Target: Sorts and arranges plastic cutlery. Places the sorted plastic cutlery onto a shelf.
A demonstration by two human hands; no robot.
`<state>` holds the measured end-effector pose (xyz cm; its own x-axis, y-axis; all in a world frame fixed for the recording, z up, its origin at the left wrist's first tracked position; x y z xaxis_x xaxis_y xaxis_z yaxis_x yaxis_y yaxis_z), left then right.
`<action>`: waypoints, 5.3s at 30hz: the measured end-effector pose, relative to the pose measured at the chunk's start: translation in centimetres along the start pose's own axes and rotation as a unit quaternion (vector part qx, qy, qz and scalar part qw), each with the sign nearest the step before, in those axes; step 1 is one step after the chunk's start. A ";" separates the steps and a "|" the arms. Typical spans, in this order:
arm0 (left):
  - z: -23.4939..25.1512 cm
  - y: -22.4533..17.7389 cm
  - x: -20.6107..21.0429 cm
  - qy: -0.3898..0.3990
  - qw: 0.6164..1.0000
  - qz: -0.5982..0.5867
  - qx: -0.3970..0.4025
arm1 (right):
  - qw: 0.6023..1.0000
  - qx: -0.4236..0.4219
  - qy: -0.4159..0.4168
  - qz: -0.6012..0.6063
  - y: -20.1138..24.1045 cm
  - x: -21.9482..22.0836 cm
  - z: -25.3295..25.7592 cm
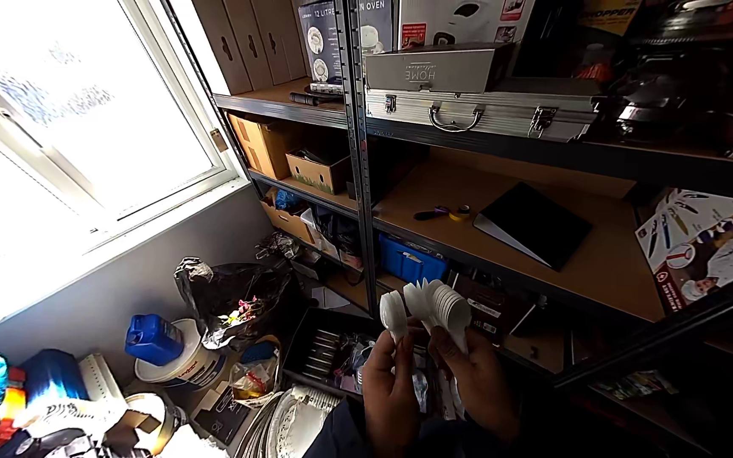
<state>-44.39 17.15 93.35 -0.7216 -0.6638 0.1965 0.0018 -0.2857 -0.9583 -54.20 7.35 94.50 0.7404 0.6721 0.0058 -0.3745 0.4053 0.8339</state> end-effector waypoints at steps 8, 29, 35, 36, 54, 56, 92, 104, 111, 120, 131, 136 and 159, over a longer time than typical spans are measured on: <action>-0.3 1.3 0.2 -0.020 0.999 -0.017 -0.021 | 0.999 -0.004 -0.020 -0.026 0.1 0.7 -0.6; 0.9 0.9 0.8 0.265 0.939 0.189 -0.111 | 0.982 0.105 0.122 0.104 0.6 -3.7 -2.4; 0.5 -1.0 4.2 0.288 0.805 0.509 -0.102 | 0.971 0.180 0.099 0.126 0.3 -7.0 -4.5; 0.3 -1.4 5.0 0.264 0.790 0.549 -0.067 | 0.970 0.183 0.082 0.137 0.5 -7.6 -4.7; -5.2 0.4 17.6 0.468 0.728 0.494 -0.081 | 0.962 0.203 0.113 0.144 1.7 -20.2 -10.8; -5.9 0.5 17.9 0.475 0.715 0.507 -0.076 | 0.959 0.208 0.110 0.159 1.2 -20.9 -11.4; -4.0 1.1 22.7 0.374 0.925 0.028 0.062 | 0.848 0.164 0.289 0.413 1.5 -20.7 -11.7; -3.7 0.4 21.6 0.285 0.954 0.064 0.064 | 0.826 0.166 0.289 0.454 2.1 -19.0 -11.0; -3.6 2.7 21.0 0.258 0.959 -0.014 -0.120 | 0.813 0.254 0.232 0.470 1.8 -19.1 -10.8; -3.5 2.3 22.5 0.249 0.923 -0.136 -0.260 | 0.801 0.246 0.284 0.467 2.1 -18.7 -11.0; -6.7 5.8 19.1 0.280 0.928 -0.070 -0.235 | 0.846 0.279 0.203 0.407 1.4 -18.9 -10.8; -8.3 5.0 18.2 0.311 0.906 0.006 -0.288 | 0.845 0.282 0.286 0.354 0.7 -17.0 -10.7; -7.9 24.1 -0.7 -0.045 0.925 -0.281 -0.252 | 0.748 0.362 0.542 0.129 -23.1 -4.9 -13.3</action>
<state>-49.29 16.17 68.53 -0.4500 -0.5690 0.6883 -0.6960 -0.2594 -0.6696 -56.61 3.00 67.89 -0.3373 0.9366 0.0948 0.2646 -0.0023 0.9644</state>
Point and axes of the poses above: each hand's wrist, its own z-axis towards the middle knuckle, its own x-axis out of the palm, y = z × x, the point moved 4 cm from there along z, towards the middle knuckle, and after that the axes turned 12 degrees about -x, right-handed, at the moved point
